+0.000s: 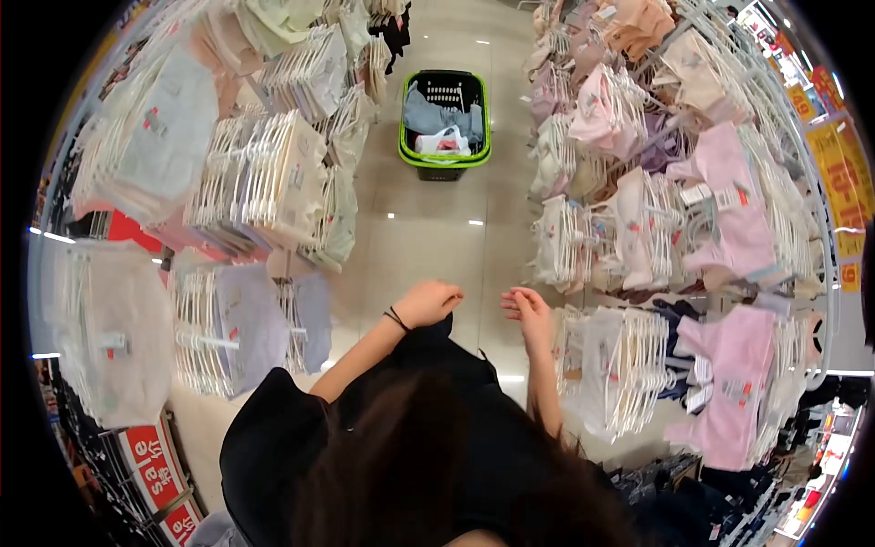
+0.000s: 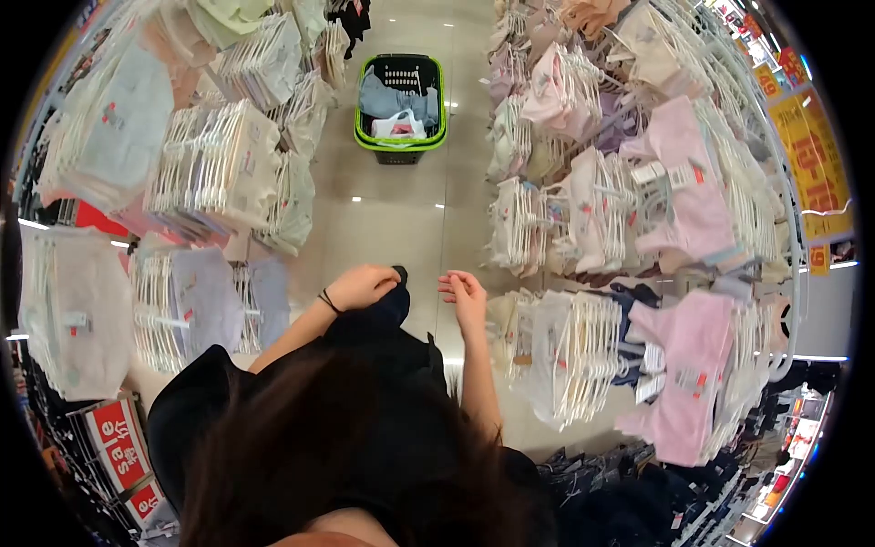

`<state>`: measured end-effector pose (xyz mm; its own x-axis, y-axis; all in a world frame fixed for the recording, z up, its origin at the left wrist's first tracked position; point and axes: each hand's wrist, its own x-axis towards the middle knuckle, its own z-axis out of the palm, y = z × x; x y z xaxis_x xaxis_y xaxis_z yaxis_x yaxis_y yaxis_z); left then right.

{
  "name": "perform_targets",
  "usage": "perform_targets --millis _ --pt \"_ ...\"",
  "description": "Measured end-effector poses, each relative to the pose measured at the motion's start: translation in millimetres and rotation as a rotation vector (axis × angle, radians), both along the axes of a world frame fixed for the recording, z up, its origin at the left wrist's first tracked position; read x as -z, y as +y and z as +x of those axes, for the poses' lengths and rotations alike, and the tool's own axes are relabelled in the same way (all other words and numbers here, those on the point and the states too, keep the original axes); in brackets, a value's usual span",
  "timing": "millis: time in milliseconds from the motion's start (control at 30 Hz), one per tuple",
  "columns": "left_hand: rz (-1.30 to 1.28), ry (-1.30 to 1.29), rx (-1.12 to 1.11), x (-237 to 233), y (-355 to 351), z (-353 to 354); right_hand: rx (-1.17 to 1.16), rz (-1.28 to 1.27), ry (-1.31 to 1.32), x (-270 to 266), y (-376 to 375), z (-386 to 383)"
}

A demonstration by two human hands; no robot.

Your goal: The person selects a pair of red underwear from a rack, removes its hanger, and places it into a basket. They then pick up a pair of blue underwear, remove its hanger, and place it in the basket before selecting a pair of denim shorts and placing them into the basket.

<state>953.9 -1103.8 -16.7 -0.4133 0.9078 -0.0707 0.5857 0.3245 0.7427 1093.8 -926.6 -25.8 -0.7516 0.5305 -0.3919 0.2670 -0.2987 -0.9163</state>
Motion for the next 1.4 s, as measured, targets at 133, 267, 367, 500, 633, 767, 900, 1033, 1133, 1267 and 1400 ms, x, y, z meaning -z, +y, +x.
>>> perform_targets --millis 133,267,367,500,633,767,900,1033,1133,1267,1400 --pt "0.044 0.085 -0.115 -26 55 -96 -0.075 -0.041 0.064 4 12 -84" --pt "0.169 0.242 -0.116 -46 103 -185 -0.225 -0.01 0.06 -10 43 -151" --pt "0.271 0.162 -0.214 -51 130 -227 -0.243 -0.003 0.007 11 90 -192" --pt "0.23 0.098 -0.327 -21 144 -270 -0.221 -0.021 -0.046 30 150 -261" --pt "-0.05 0.004 -0.391 11 137 -308 -0.233 -0.037 -0.045 33 202 -355" --pt "-0.09 -0.105 -0.592 17 147 -372 -0.375 -0.025 -0.05 40 232 -455" --pt "0.047 -0.193 -0.828 41 166 -452 -0.534 -0.037 -0.101 51 241 -551" --pt "0.177 -0.368 -0.915 103 196 -534 -0.466 -0.093 -0.009 113 244 -632" --pt "0.251 -0.482 -0.93 199 213 -603 -0.354 -0.109 -0.091 173 244 -681" --pt "0.09 -0.395 -0.936 324 229 -694 -0.243 -0.167 -0.12 244 240 -726" --pt "-0.094 -0.315 -0.922 410 244 -745 -0.143 -0.227 -0.144 298 237 -743"
